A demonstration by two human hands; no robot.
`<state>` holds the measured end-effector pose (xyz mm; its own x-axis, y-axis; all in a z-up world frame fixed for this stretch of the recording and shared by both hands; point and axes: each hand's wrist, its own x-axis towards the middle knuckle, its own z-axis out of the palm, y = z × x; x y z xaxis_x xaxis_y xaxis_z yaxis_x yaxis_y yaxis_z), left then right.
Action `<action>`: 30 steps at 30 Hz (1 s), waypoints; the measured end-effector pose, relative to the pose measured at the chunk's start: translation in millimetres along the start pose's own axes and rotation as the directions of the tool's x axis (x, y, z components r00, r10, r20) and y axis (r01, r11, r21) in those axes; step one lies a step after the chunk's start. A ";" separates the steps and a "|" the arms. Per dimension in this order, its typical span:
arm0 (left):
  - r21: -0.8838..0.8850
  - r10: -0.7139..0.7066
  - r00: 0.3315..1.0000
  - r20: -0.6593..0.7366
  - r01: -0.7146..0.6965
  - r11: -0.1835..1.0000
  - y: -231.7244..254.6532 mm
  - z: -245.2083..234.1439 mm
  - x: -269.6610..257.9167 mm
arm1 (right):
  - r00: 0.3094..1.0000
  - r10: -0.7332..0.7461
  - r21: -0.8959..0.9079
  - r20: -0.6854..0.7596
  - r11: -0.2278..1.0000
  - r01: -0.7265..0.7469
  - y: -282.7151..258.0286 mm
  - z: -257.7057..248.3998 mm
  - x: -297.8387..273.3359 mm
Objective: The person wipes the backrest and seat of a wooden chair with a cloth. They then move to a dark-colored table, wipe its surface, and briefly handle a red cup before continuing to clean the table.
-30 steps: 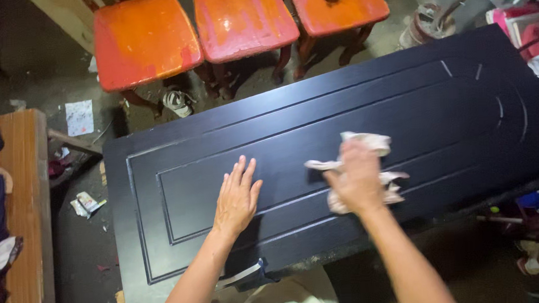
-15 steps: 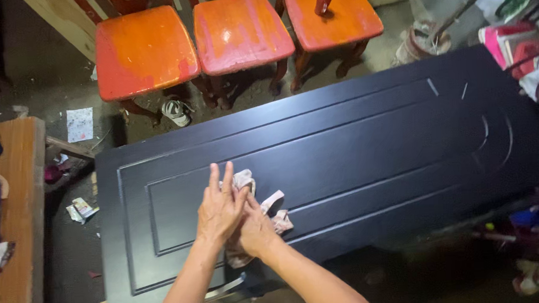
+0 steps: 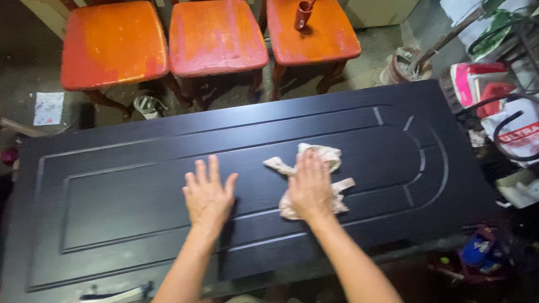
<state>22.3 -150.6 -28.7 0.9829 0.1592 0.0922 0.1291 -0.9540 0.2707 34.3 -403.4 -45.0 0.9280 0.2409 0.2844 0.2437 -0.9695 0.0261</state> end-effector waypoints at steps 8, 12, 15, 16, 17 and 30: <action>-0.032 -0.009 0.999 0.041 0.010 0.999 108.9 35.9 -9.9 | 0.999 0.050 0.173 -0.004 0.984 -0.049 -12.7 -18.6 -14.8; -0.039 0.016 0.999 0.035 -0.014 0.999 111.3 43.2 -14.9 | 0.999 0.047 0.188 0.007 0.981 -0.048 -9.6 -21.0 -16.3; -0.048 0.008 1.000 0.015 -0.007 0.999 112.6 47.3 -15.6 | 0.999 0.044 0.199 0.031 0.979 -0.049 -8.4 -22.9 -15.7; -0.056 0.013 1.000 -0.017 -0.014 0.998 115.0 48.7 -14.1 | 0.999 0.043 0.208 0.025 0.977 -0.047 -6.9 -22.9 -14.2; -0.062 0.016 0.999 -0.047 -0.019 0.998 115.0 51.2 -15.1 | 0.999 0.041 0.218 0.023 0.975 -0.045 -8.2 -21.4 -15.4; -0.419 0.112 0.967 -0.231 -0.202 0.885 127.1 23.9 13.5 | 0.998 -0.056 0.217 0.035 0.975 0.048 -4.4 -26.5 -18.2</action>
<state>55.1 -275.8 -16.0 0.9342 0.1060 0.3406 -0.1397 -0.7699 0.6227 8.8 -404.8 -24.9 0.9220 0.2966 0.2490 0.3429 -0.9241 -0.1689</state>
